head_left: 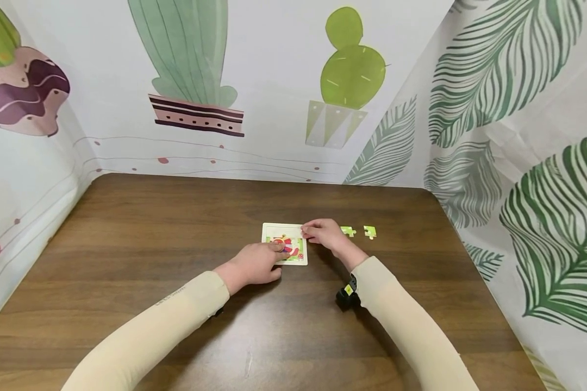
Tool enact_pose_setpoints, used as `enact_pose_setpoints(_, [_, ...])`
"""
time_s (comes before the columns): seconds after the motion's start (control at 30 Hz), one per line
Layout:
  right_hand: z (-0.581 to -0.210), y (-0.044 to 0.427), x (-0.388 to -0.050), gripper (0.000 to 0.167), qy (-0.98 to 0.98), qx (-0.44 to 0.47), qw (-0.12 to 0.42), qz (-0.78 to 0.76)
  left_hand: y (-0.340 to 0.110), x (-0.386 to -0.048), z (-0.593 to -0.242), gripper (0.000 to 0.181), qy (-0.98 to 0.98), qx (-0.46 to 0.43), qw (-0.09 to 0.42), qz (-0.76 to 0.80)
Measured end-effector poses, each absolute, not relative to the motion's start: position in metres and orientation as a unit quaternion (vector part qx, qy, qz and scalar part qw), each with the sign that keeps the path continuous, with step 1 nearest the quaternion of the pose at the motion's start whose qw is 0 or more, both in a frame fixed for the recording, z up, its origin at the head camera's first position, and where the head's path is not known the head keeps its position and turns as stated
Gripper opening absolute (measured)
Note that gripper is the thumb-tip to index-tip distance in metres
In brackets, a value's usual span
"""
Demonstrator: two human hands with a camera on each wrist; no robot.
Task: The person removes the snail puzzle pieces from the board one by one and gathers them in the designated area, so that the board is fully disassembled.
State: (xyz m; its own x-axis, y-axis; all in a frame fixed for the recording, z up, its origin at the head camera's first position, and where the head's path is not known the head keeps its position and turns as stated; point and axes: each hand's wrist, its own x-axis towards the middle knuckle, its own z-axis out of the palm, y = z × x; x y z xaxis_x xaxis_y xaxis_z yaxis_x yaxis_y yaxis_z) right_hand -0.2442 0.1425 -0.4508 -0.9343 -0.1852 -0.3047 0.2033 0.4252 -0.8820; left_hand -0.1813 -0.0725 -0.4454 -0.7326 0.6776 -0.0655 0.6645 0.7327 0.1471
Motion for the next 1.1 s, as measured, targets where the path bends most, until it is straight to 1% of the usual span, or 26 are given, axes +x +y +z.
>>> enact_pose_setpoints(0.3, [-0.444, 0.142, -0.252, 0.031, 0.858, -0.044, 0.216, -0.465, -0.069, -0.181, -0.444, 0.046, 0.931, 0.354, 0.07, 0.058])
enact_pose_setpoints(0.6, [-0.428, 0.137, -0.256, 0.03, 0.881, -0.089, 0.247, -0.393, -0.06, -0.177, -0.439, 0.049, 0.945, 0.311, 0.081, 0.064])
enact_pose_setpoints(0.73, [-0.428, 0.136, -0.26, 0.026, 0.887, -0.101, 0.253, -0.371, -0.056, -0.174, -0.439, 0.05, 0.949, 0.295, 0.092, 0.061])
enact_pose_setpoints(0.9, [-0.43, 0.135, -0.266, 0.02, 0.896, -0.125, 0.253, -0.342, -0.054, -0.173, -0.442, 0.051, 0.951, 0.29, 0.082, 0.062])
enact_pose_setpoints(1.0, [-0.43, 0.134, -0.269, 0.02, 0.896, -0.123, 0.257, -0.342, -0.053, -0.172, -0.442, 0.052, 0.952, 0.286, 0.082, 0.068])
enact_pose_setpoints(1.1, [-0.431, 0.134, -0.269, 0.022, 0.887, -0.102, 0.263, -0.366, -0.053, -0.173, -0.442, 0.052, 0.952, 0.284, 0.087, 0.073])
